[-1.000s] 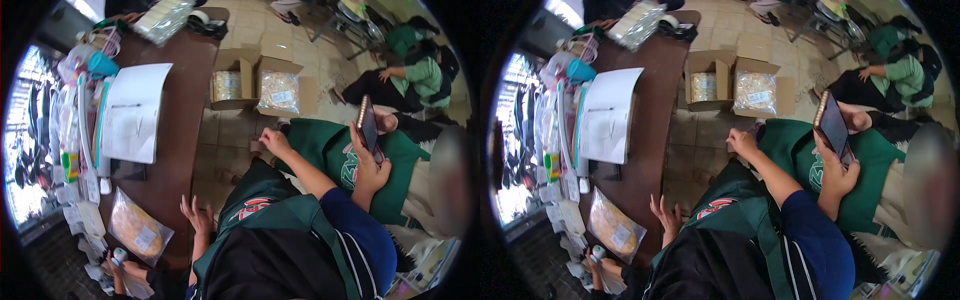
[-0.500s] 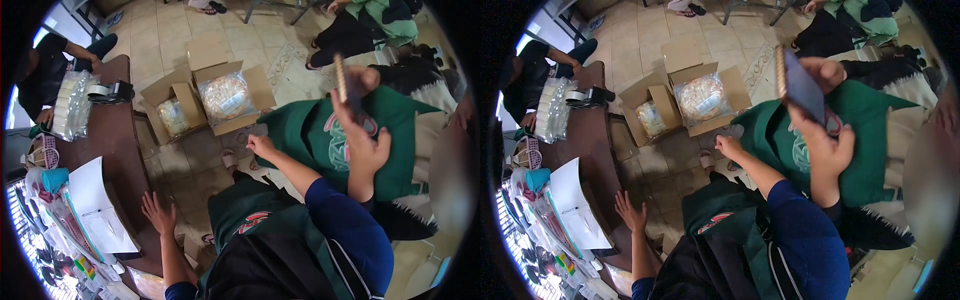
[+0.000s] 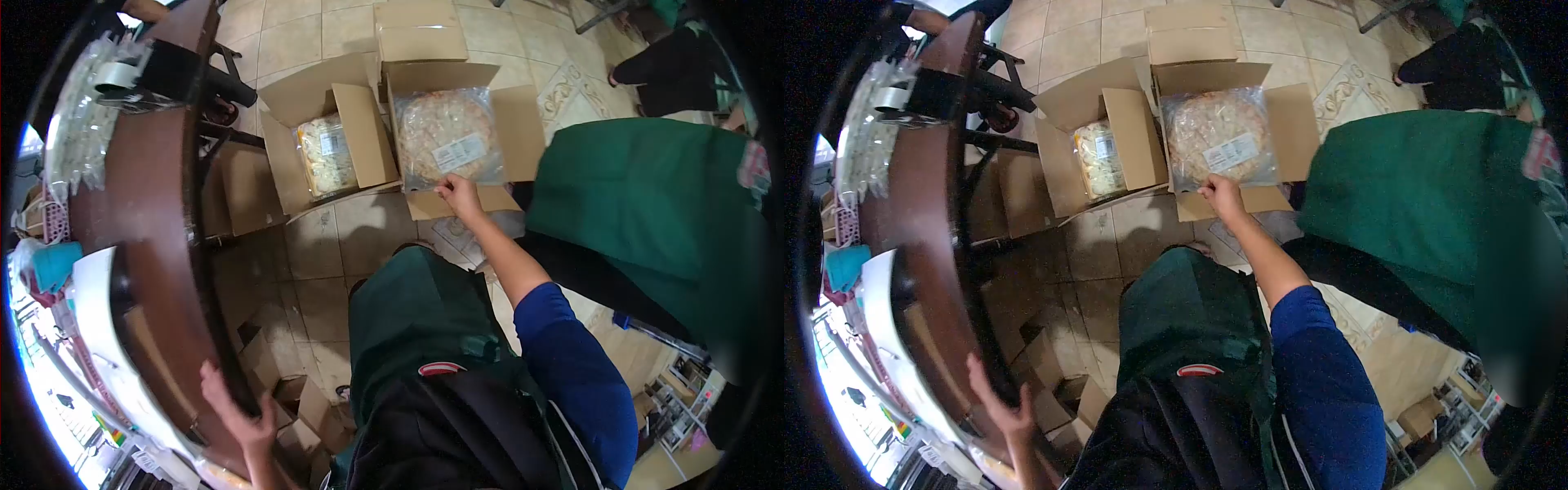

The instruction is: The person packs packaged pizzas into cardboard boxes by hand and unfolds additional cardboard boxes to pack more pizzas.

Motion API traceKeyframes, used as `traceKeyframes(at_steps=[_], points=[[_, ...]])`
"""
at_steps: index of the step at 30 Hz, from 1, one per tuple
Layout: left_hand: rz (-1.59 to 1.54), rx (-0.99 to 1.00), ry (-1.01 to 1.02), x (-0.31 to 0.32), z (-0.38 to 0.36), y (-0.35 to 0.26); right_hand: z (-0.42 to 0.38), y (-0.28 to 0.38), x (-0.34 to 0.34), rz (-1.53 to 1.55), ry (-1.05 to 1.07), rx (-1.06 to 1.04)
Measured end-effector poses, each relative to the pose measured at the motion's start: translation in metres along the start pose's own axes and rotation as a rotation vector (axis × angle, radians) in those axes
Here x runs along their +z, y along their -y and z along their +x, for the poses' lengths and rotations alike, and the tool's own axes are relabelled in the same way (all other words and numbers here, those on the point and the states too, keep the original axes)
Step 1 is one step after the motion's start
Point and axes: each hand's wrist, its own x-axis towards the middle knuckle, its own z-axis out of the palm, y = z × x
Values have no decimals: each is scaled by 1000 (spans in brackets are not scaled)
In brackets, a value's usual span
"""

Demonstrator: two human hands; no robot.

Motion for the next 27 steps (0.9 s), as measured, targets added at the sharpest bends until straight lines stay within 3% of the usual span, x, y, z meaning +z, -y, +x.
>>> traceKeyframes(at_steps=[2, 4, 5, 7, 10, 11, 13, 17, 19, 20, 23, 24, 26, 27], points=[[1, -66, -4, -1, -3, 0, 26, -16, 24, -155, 53, -117], [218, -67, -2, 1, 1, -10, 53, -18, 39, -145, 10, -419], [375, -70, -25, 5, 5, -21, 64, -27, 49, -144, 12, -431], [401, -85, -15, 5, 14, -27, 78, -47, 69, -105, -43, -523], [345, -219, -34, 18, 17, -38, 86, -149, 119, -281, 212, -507], [525, -168, -8, 16, 19, -45, 90, -144, 116, -202, 214, -541], [296, -268, -79, 22, 16, -38, 89, -125, 111, -218, 91, -514], [477, -174, -74, 27, 25, -48, 85, -96, 104, -42, -30, -386], [505, -282, -28, 29, 28, -60, 92, -140, 124, -319, 138, -554], [516, -288, -14, 29, 27, -62, 94, -133, 122, -318, 173, -476], [481, -144, -64, 32, 25, -57, 79, -91, 104, -48, -75, -629], [441, -243, -43, 31, 23, -60, 84, -105, 109, -54, -87, -631], [445, -170, -33, 28, 25, -59, 83, -143, 126, -460, 196, -450], [441, -117, -48, 31, 27, -59, 86, -134, 118, -294, 178, -478]])
